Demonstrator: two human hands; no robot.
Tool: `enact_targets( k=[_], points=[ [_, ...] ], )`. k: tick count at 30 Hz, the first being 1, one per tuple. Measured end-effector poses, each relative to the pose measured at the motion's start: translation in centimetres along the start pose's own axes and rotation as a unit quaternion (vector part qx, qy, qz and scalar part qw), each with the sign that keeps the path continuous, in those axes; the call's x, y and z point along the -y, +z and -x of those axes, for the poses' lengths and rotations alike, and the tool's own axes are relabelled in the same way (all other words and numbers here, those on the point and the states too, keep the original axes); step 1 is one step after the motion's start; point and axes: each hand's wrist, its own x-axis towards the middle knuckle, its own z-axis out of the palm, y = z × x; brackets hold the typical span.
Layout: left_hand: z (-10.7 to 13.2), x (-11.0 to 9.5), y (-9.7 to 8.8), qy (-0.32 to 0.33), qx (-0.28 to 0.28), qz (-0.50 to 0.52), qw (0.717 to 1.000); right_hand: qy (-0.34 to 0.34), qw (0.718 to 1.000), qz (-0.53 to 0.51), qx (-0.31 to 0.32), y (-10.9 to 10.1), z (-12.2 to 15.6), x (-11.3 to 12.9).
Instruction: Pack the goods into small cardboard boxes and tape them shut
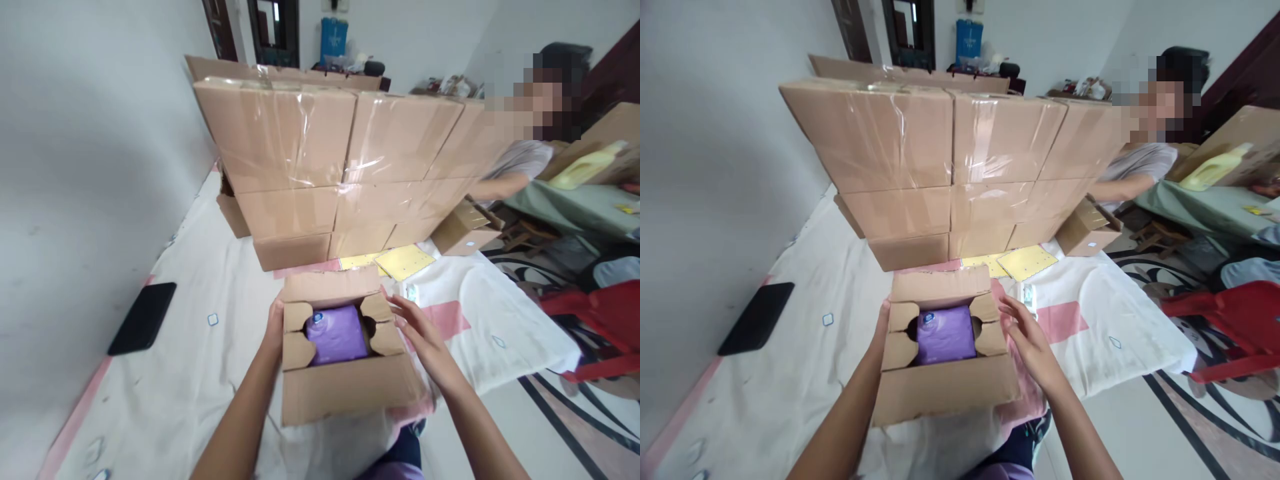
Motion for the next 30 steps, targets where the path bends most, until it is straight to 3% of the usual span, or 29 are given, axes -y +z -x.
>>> enact_targets(
  k=[3,6,8,11,17,25,30],
  points=[
    [0.1,-1.2,-0.7,0.064,0.0,0.028,0.998,-0.048,0.996,0.04,0.058,-0.6,2.3,-1.3],
    [0.1,-1.9,-1.5,0.107,0.042,0.052,0.992,-0.056,0.992,0.039,0.104,0.0,4.3,-1.8],
    [0.2,-2.2,-1.7,0.136,0.087,0.052,0.986,-0.06,0.995,0.0,0.079,1.1,4.8,-1.7],
    [0.5,-2.5,-1.6,0.161,0.128,0.039,0.978,-0.073,0.996,-0.046,-0.008,3.2,4.2,-1.2],
    [0.8,-2.4,-1.7,0.188,0.144,-0.021,0.971,0.011,0.991,-0.061,-0.12,6.2,2.5,-0.6],
    [-0.3,-2.0,-3.2,0.204,0.249,-0.19,0.927,-0.011,0.984,-0.101,-0.144,7.0,2.2,-0.2],
    [-0.6,-2.6,-3.3,0.199,0.24,-0.25,0.917,-0.042,0.981,-0.11,-0.152,7.3,1.6,-0.6]
  ],
)
